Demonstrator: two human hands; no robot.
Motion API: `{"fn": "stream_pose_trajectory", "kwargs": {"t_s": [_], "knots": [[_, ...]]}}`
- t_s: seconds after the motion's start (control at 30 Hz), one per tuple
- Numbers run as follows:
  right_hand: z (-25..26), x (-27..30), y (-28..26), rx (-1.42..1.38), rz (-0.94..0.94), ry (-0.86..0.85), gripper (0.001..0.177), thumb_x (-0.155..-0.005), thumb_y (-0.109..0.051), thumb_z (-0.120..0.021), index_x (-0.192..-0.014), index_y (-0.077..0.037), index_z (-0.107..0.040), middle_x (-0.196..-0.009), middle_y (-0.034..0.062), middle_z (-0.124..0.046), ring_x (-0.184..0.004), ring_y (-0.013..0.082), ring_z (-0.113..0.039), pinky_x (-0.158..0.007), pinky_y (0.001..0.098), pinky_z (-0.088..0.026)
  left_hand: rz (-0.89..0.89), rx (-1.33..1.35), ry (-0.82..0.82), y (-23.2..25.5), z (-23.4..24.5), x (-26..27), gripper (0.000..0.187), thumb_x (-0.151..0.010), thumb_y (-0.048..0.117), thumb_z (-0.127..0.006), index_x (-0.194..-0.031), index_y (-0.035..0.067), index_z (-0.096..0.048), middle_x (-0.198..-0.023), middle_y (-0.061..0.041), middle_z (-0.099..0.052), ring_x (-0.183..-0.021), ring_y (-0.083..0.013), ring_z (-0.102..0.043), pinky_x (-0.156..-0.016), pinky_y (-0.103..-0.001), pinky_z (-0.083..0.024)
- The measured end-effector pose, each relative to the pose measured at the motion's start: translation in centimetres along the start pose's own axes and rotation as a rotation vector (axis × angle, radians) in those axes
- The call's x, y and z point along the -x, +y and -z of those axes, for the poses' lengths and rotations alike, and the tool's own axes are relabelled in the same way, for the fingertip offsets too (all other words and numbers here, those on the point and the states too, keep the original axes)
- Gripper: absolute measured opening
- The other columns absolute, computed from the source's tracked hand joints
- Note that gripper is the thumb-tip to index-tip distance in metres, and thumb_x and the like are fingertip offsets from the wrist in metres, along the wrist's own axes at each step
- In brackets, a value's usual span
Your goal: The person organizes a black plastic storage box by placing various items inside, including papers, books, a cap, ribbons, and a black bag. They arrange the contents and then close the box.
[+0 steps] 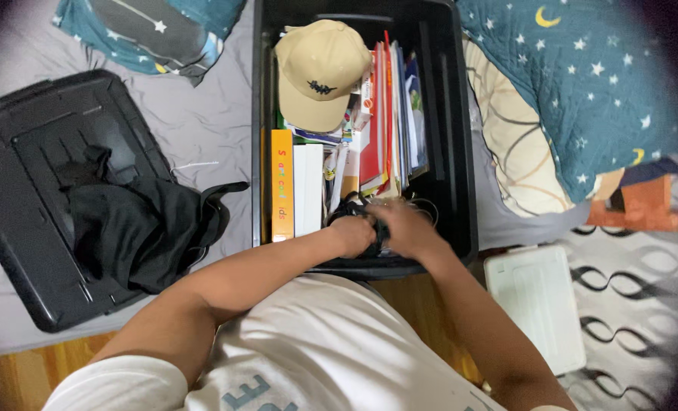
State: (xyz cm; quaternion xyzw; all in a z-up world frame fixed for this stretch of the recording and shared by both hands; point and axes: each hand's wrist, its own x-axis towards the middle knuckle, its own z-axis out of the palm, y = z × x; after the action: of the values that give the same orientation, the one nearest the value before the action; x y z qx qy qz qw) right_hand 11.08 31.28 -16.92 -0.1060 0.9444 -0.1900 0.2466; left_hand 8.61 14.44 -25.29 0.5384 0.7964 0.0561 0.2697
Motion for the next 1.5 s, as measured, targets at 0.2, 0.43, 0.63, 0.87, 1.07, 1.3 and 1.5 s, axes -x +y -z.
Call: {"fn": "stream_pose_trajectory", "kwargs": {"t_s": [0.2, 0.43, 0.63, 0.87, 1.07, 1.3, 1.5], "knots": [[-2.6, -3.3, 0.8, 0.379, -0.11, -0.792, 0.077, -0.102, -0.044, -0.055, -0.165, -0.039, -0.011, -0.168, 0.0096, 0.028, -0.157, 0.0434, 0.008, -0.121, 0.0617, -0.023, -0.004, 0.417, -0.089, -0.3, 5.1, 5.4, 0.046, -0.08, 0.014, -0.071, -0.126, 0.022, -0.072, -0.12, -0.013, -0.073, -0.111, -0.0337, -0.067, -0.096, -0.043, -0.053], [-8.3, -9.9, 1.8, 0.526, -0.142, -1.058, 0.071, -0.101, -0.052, -0.051, -0.162, -0.034, -0.019, -0.164, 0.0128, 0.019, -0.154, 0.0421, 0.004, -0.12, 0.0559, -0.03, 0.385, 0.97, 0.927, -9.0, 7.7, 15.7, 0.03, -0.089, 0.011, -0.07, -0.118, 0.009, -0.074, -0.105, -0.014, -0.077, -0.092, -0.0248, -0.073, -0.086, -0.035, -0.058], [-11.3, -13.0, 2.9, 0.516, -0.109, -1.103, 0.065, -0.097, -0.057, -0.054, -0.154, -0.033, -0.036, -0.16, 0.0107, -0.006, -0.15, 0.0364, -0.015, -0.121, 0.0499, -0.03, 1.07, 0.639, 1.284, -17.5, -0.9, 28.4, 0.035, -0.081, 0.015, -0.076, -0.116, 0.011, -0.074, -0.123, -0.014, -0.07, -0.112, -0.0288, -0.066, -0.097, -0.039, -0.054], [-5.2, -10.1, 1.9, 0.37, -0.189, -0.967, 0.062, -0.091, -0.062, -0.058, -0.145, -0.032, -0.056, -0.156, 0.0082, -0.034, -0.146, 0.0297, -0.036, -0.122, 0.0429, -0.031, 1.542, 0.966, -0.38, -17.9, -14.4, 33.1, 0.102, -0.08, 0.046, -0.089, -0.161, 0.023, -0.033, -0.166, -0.027, 0.033, -0.152, -0.0538, 0.022, -0.11, -0.08, -0.005], [2.5, -6.1, -4.6, 0.159, -0.352, -0.623, 0.068, -0.077, -0.06, -0.073, -0.133, -0.022, -0.072, -0.137, 0.0085, -0.073, -0.124, 0.0263, -0.071, -0.108, 0.0337, -0.052, 1.525, 0.734, 0.115, -18.5, -15.8, 33.7, 0.091, -0.084, 0.042, -0.075, -0.156, 0.001, -0.039, -0.171, -0.023, -0.009, -0.16, -0.0422, -0.007, -0.115, -0.08, -0.003], [9.9, -2.8, -22.2, -0.174, 0.025, 0.152, 0.092, -0.077, -0.048, -0.078, -0.152, -0.005, -0.049, -0.149, 0.0209, -0.057, -0.139, 0.0287, -0.054, -0.113, 0.0382, -0.039, 0.57, 1.269, 1.248, -21.0, 4.0, 43.5, 0.049, -0.078, 0.014, -0.085, -0.122, -0.001, -0.071, -0.115, -0.008, -0.074, -0.105, -0.0175, -0.07, -0.093, -0.032, -0.055], [6.1, -9.6, -37.0, -0.325, 0.646, 0.505, 0.12, -0.077, -0.037, -0.096, -0.161, 0.006, -0.021, -0.163, 0.0301, -0.031, -0.151, 0.0366, -0.032, -0.122, 0.0463, -0.029, -0.025, 1.618, 1.257, -13.9, 18.6, 46.5, 0.045, -0.089, -0.002, -0.075, -0.133, 0.0, -0.066, -0.112, -0.01, -0.073, -0.093, -0.0131, -0.071, -0.081, -0.026, -0.058]]}}
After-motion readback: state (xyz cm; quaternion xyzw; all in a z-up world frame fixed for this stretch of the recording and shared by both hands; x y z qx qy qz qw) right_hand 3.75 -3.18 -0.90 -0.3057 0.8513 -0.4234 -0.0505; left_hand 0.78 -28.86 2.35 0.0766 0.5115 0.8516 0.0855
